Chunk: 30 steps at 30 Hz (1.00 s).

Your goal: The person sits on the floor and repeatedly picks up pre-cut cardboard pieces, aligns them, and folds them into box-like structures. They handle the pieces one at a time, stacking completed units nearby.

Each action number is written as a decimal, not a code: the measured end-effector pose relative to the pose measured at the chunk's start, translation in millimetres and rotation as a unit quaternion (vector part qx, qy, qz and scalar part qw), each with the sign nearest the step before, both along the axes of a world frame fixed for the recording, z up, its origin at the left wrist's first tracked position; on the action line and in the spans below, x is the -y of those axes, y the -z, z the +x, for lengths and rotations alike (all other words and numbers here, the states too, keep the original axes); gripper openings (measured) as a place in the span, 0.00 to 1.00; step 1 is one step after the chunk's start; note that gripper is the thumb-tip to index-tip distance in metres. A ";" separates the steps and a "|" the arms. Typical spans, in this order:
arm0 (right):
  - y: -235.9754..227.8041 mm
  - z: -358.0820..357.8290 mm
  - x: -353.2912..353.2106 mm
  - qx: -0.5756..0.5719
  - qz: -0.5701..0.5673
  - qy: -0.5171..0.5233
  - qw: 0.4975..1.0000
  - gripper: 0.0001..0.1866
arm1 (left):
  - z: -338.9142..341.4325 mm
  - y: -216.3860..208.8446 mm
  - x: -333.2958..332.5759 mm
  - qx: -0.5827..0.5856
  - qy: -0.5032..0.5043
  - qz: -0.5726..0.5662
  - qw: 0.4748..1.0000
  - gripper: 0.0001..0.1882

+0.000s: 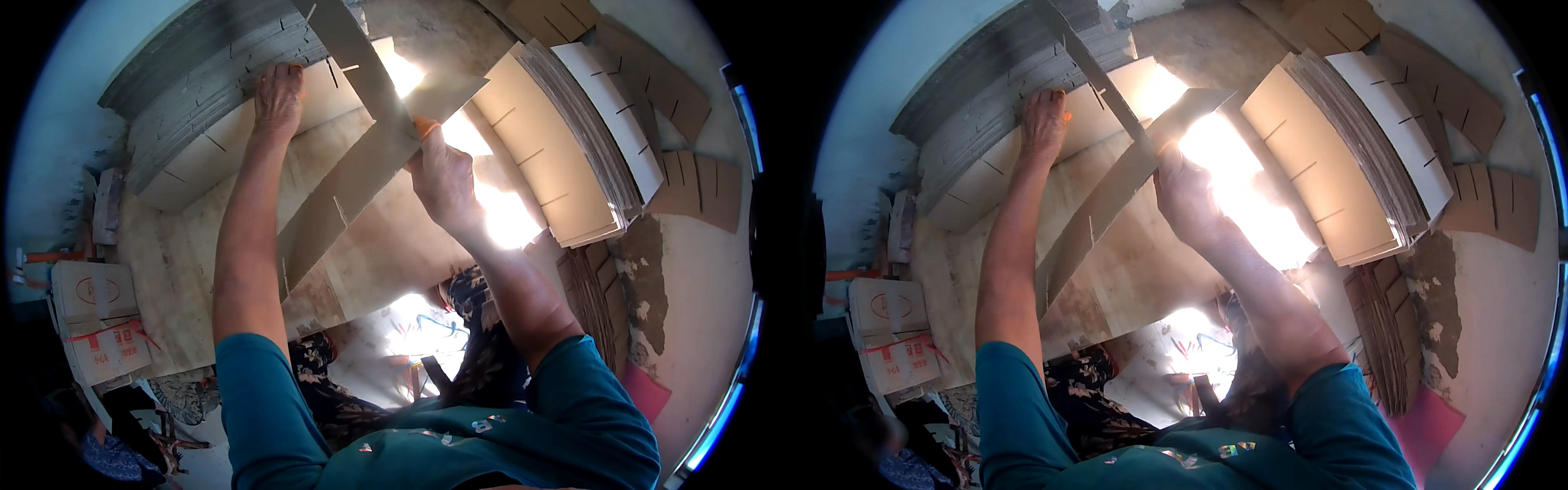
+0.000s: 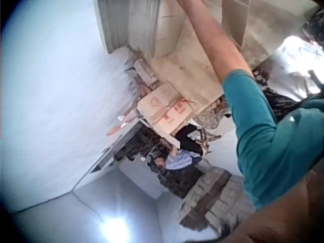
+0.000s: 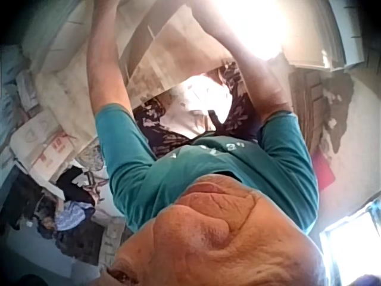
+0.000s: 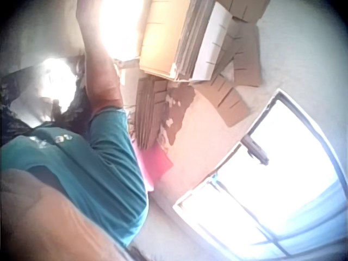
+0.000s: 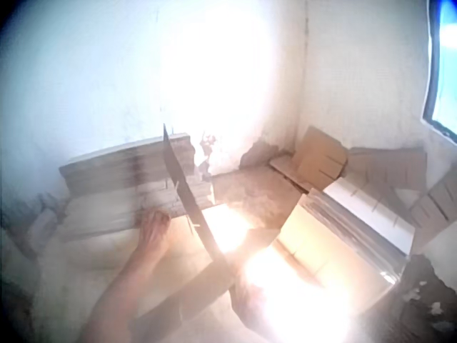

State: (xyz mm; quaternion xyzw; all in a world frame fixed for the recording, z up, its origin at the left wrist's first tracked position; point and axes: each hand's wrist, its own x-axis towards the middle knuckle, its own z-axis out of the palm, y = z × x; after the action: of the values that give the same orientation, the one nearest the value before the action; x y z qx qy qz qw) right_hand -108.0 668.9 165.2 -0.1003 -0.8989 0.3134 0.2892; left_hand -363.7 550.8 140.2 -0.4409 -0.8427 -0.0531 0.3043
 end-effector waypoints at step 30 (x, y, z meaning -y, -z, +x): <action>0.6 14.6 -8.8 -0.034 0.075 -0.026 0.996 0.30 | 72.7 -58.7 4.4 0.089 0.176 0.141 0.970 0.07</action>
State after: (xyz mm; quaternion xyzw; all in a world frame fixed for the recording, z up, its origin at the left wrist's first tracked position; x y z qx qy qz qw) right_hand -93.5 677.7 164.6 -0.0445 -0.9118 0.2559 0.3181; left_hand -291.1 546.4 198.9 -0.5283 -0.7597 -0.2633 0.2730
